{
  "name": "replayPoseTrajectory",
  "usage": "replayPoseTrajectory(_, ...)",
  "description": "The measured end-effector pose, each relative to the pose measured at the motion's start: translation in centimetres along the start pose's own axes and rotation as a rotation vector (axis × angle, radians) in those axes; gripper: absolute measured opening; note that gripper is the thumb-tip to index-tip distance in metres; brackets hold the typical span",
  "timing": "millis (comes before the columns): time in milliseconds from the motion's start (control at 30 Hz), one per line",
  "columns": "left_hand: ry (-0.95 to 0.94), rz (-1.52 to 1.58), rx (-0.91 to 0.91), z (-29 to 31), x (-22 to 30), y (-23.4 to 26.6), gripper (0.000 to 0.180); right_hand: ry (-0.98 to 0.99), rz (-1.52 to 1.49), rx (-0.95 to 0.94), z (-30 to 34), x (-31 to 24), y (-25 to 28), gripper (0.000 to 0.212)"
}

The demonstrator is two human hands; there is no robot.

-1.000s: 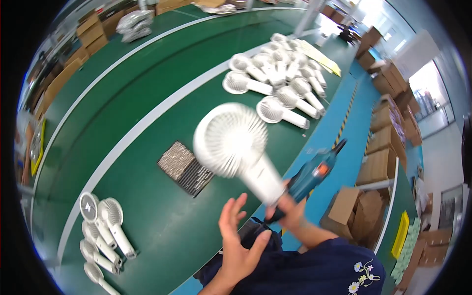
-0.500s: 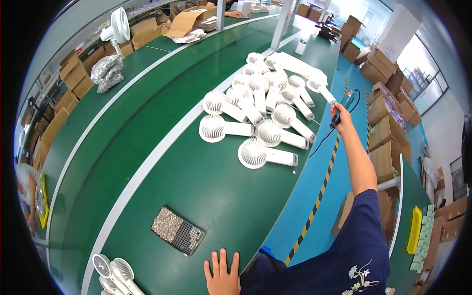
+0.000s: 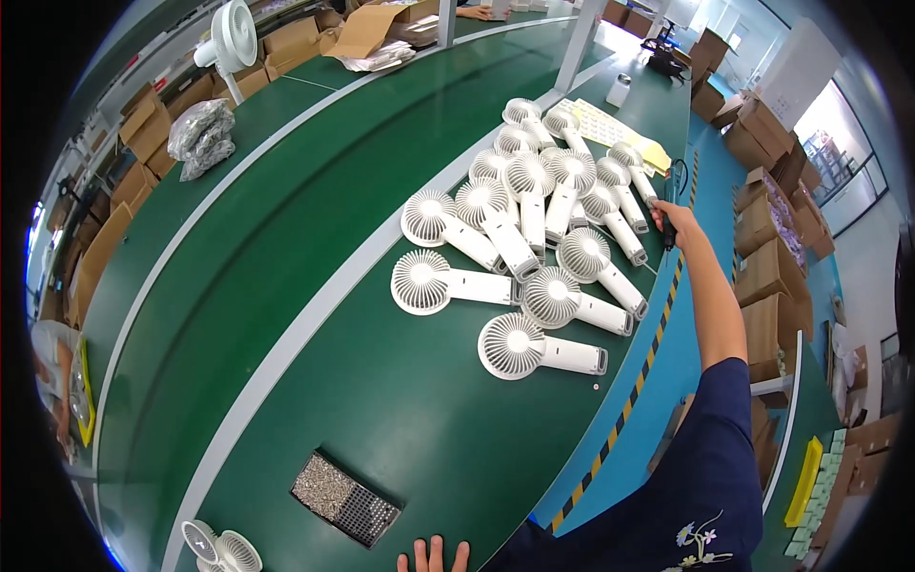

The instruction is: The person assembles portable fans by securing screws with an electric screwdriver.

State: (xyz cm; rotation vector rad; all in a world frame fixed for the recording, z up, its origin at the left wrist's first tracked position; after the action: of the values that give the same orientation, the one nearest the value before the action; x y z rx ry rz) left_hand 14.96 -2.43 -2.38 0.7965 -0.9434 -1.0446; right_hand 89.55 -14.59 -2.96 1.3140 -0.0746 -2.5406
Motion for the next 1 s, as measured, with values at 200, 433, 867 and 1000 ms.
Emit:
replayPoseTrajectory(200, 0.02, 0.023, 0.221, 0.2, 0.0, 3.8, 0.064, 0.273, 0.007, 0.208, 2.0, -2.5, -1.7, 0.041)
replayPoseTrajectory(433, -0.13, -0.031, 0.384, 0.6, -1.9, 4.5, 0.059, 0.248, -0.095, 0.236, -6.4, 0.5, 8.1, 0.046)
replayPoseTrajectory(867, 0.939, -0.092, 0.951, 21.1, -17.0, 5.5, 0.056, 0.636, -0.377, 0.179, 25.6, 10.7, 3.5, 0.036)
replayPoseTrajectory(1000, 0.918, 0.053, 0.963, 22.0, -17.4, 2.0, 0.057, 0.734, -0.472, -0.086, 35.4, 16.5, -1.8, 0.03)
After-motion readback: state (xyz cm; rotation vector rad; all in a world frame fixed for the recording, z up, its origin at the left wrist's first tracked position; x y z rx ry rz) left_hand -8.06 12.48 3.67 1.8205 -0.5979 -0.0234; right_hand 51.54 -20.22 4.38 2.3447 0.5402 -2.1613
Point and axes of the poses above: each hand's wrist, its own z-axis away from the middle knuckle, its own y-axis out of the back of the hand, x = y × z, the point moved 7 cm from there along -z, towards the middle knuckle, and after that the axes turned 15 degrees about -y, right-handed, at the moved point
